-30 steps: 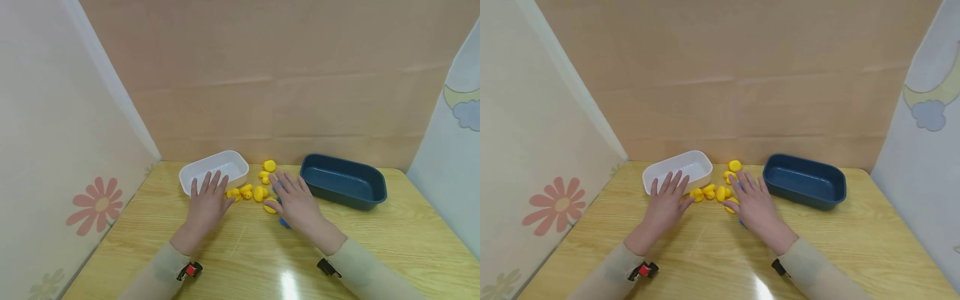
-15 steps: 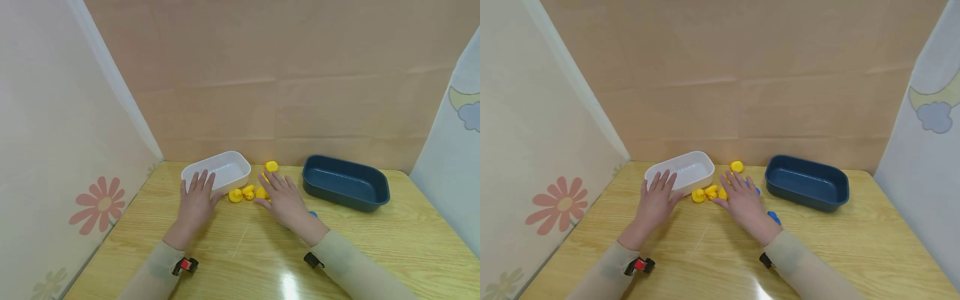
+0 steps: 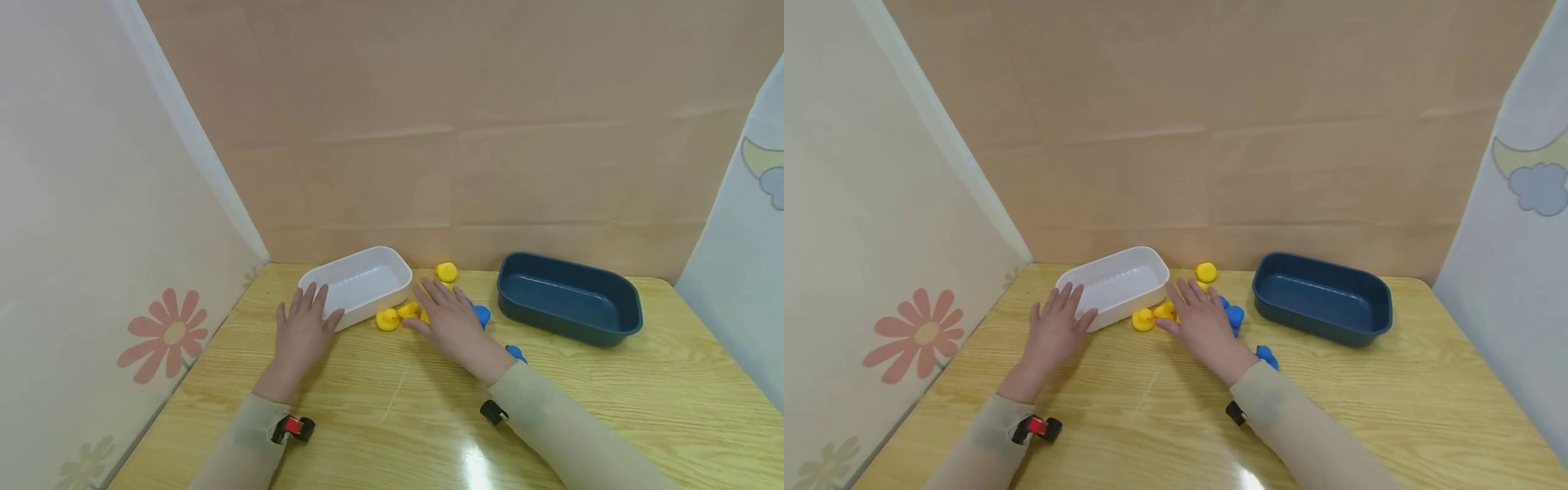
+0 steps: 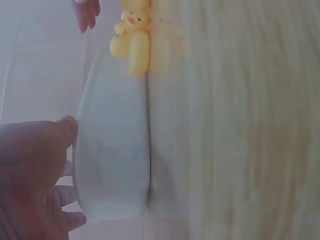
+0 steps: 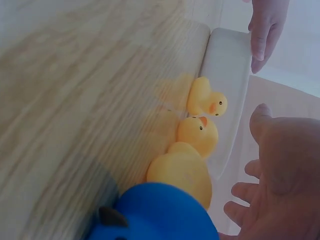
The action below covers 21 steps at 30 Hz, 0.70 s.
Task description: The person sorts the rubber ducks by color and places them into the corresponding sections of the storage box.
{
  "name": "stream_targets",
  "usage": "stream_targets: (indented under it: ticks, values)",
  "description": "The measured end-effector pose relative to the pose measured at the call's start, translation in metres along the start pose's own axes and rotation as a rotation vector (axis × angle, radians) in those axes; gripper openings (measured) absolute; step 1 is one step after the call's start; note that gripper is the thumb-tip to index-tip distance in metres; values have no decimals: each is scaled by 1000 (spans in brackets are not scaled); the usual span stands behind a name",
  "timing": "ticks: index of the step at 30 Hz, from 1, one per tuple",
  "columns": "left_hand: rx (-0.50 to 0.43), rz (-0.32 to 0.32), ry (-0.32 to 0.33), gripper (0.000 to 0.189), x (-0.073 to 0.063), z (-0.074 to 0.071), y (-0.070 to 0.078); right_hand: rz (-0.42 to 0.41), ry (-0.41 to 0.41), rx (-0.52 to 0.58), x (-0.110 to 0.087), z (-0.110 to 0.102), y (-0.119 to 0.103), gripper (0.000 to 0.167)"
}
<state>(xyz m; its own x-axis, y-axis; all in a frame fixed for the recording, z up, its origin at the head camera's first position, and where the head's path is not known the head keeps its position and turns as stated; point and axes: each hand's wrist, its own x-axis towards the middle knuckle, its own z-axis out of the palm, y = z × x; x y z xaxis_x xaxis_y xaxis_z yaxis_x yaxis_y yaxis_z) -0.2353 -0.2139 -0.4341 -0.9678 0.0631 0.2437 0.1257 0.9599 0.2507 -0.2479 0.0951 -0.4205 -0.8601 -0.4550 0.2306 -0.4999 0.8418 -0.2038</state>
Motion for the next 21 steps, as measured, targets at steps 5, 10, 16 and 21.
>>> stream_targets:
  ticks: [5, 10, 16, 21]
  values:
    - [-24, -12, -5, 72, 1, 0, -8, 16, -51, 23, 11, 2, -4, 80]
    - [-29, -8, 10, 70, 0, -1, -12, 29, -91, 26, 24, 7, -7, 81]
    - [-43, -17, 1, 70, 0, -2, -17, 22, -121, 24, 32, 11, -8, 79]
    - [-68, -42, -19, 70, 4, -2, -23, 15, -127, 24, 33, 11, -9, 77]
